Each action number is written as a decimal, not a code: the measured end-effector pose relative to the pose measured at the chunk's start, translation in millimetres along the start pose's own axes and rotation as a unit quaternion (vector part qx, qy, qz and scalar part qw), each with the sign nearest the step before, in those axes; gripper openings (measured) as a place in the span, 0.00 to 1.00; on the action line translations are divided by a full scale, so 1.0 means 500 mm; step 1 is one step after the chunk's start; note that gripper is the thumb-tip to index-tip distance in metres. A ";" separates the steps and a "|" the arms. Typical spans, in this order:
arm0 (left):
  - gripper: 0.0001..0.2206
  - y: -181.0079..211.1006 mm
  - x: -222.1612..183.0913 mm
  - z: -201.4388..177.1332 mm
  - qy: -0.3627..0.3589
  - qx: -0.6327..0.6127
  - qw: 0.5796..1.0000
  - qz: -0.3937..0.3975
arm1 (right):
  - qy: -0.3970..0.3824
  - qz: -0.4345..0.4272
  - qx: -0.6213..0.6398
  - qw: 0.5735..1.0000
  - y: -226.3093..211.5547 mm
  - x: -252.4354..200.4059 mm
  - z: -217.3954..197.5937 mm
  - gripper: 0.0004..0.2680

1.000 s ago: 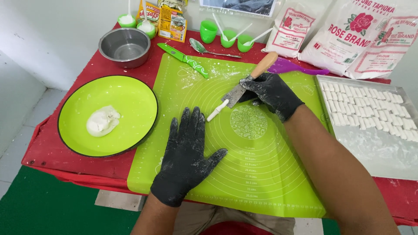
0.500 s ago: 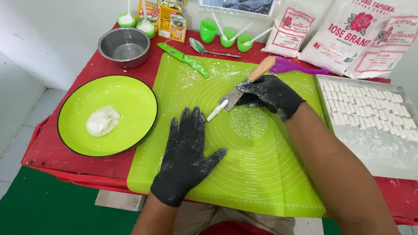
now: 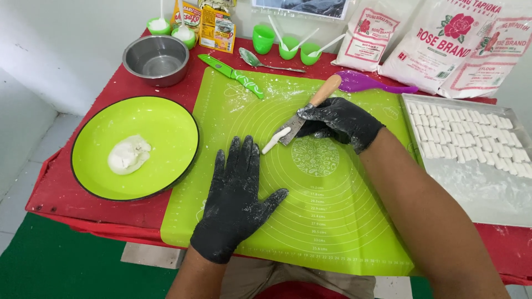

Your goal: Rolling dough into thin cylinders and cutting them into small uniform pieces using a scraper on a silicone mat.

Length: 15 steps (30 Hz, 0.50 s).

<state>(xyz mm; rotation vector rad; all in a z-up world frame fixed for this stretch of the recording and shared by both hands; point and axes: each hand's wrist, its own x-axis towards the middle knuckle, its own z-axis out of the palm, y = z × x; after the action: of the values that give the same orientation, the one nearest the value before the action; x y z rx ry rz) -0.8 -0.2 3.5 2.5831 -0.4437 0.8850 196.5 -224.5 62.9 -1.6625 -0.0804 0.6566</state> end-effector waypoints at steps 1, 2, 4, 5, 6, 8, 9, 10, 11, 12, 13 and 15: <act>0.43 0.000 0.000 0.000 -0.001 0.001 1.000 0.000 | 0.029 0.011 -0.026 0.999 -0.006 -0.002 0.003 0.06; 0.43 0.000 0.000 0.001 -0.002 0.001 1.000 0.000 | 0.057 0.022 -0.052 0.997 -0.011 -0.003 0.007 0.06; 0.43 -0.002 -0.002 0.003 0.007 0.004 1.000 0.004 | 0.048 0.012 -0.032 0.998 0.000 0.006 -0.006 0.06; 0.43 -0.002 -0.003 0.005 0.015 0.006 1.000 0.008 | 0.038 0.002 -0.012 0.999 0.006 0.011 -0.012 0.06; 0.43 -0.003 -0.002 0.005 0.015 0.006 1.000 0.008 | 0.038 0.002 -0.012 0.999 0.044 0.045 -0.062 0.06; 0.44 -0.003 -0.002 0.006 0.004 0.000 1.000 -0.001 | -0.121 -0.402 -0.423 0.803 0.121 0.112 -0.162 0.18; 0.44 -0.004 -0.003 0.006 0.005 0.000 1.000 -0.001 | -0.121 -0.402 -0.423 0.803 0.090 0.086 -0.122 0.18; 0.44 -0.004 -0.003 0.006 0.008 0.001 1.000 0.003 | -0.041 -0.210 -0.240 0.947 0.059 0.061 -0.083 0.10; 0.43 -0.004 -0.004 0.007 0.012 0.002 1.000 0.007 | 0.043 0.002 -0.034 0.998 0.029 0.035 -0.044 0.06; 0.43 -0.004 -0.003 0.005 0.012 0.002 1.000 0.008 | 0.043 0.002 -0.034 0.998 0.019 0.027 -0.034 0.06; 0.43 -0.003 -0.003 0.004 0.015 0.004 1.000 0.008 | 0.049 0.000 -0.009 0.999 0.009 0.018 -0.024 0.06; 0.43 -0.002 -0.002 0.004 0.018 0.005 1.000 0.010 | 0.056 -0.003 0.016 0.998 -0.002 0.010 -0.024 0.06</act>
<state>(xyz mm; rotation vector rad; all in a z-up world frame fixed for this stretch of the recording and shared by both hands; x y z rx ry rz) 0.1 0.0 1.0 2.5715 -0.4571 0.9422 206.3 -233.2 62.5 -1.6633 0.0053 0.5571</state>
